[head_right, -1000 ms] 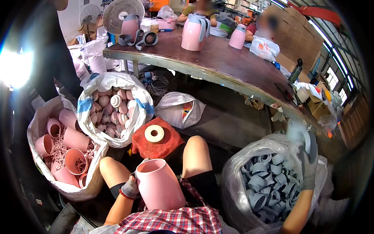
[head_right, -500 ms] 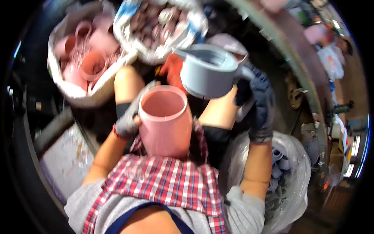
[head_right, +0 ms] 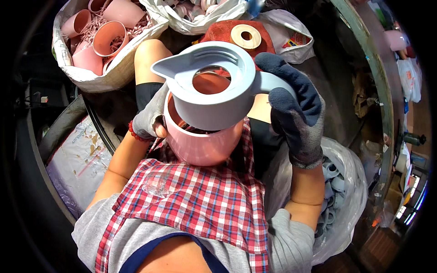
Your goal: The person assembles pink pitchers by inserting plastic components, attaching grey lids, and placing the finished items on a table or into large bags.
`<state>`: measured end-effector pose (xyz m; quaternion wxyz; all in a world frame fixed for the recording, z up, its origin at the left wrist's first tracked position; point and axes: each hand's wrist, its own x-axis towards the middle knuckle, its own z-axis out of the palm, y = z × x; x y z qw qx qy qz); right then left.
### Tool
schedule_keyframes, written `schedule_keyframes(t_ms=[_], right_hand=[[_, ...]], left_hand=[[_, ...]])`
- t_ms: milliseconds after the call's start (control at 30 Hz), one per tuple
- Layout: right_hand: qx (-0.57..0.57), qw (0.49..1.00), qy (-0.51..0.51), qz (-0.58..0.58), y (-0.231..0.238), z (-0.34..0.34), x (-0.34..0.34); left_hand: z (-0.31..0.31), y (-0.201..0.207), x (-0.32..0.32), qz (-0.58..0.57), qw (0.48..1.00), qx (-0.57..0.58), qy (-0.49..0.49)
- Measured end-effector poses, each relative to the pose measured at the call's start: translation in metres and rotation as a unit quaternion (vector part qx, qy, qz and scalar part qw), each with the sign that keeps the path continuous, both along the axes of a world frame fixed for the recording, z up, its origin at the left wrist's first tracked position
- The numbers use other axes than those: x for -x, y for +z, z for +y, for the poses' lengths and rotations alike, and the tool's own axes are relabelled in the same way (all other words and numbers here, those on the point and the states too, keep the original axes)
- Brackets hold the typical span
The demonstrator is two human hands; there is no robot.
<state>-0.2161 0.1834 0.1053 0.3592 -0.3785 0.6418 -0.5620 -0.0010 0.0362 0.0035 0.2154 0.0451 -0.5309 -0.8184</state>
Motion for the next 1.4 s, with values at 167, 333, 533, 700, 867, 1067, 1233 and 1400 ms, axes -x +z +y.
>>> schedule_keyframes(t_ms=[167,333,533,700,867,1067,1233,1400], right_hand=[[-0.003,0.998,0.029,-0.048,-0.015,0.001,0.001],[-0.001,0.998,0.037,-0.060,-0.023,0.004,0.003],[-0.006,0.997,0.035,-0.071,-0.028,0.012,0.006],[-0.009,0.996,0.033,-0.079,-0.032,0.022,0.006],[-0.006,0.996,0.029,-0.084,-0.034,0.028,0.007],[-0.010,0.995,0.004,-0.104,-0.036,0.029,-0.001],[0.063,0.997,0.026,-0.047,-0.052,0.021,0.005],[0.028,0.987,0.052,-0.150,-0.049,0.015,0.004]], left_hand=[[-0.001,-0.009,0.000,-0.026,0.999,-0.003,-0.025],[0.001,-0.017,0.003,-0.016,0.999,0.027,-0.023],[0.005,-0.018,0.005,-0.028,0.998,0.000,-0.048],[0.005,-0.031,0.010,-0.010,0.998,0.030,-0.060],[0.005,-0.041,0.013,-0.004,0.995,0.071,-0.066],[0.011,-0.047,0.009,-0.021,0.997,0.026,-0.071],[0.002,-0.041,0.008,-0.047,0.993,0.002,-0.107],[-0.001,0.015,0.022,-0.059,0.997,0.049,-0.012]])
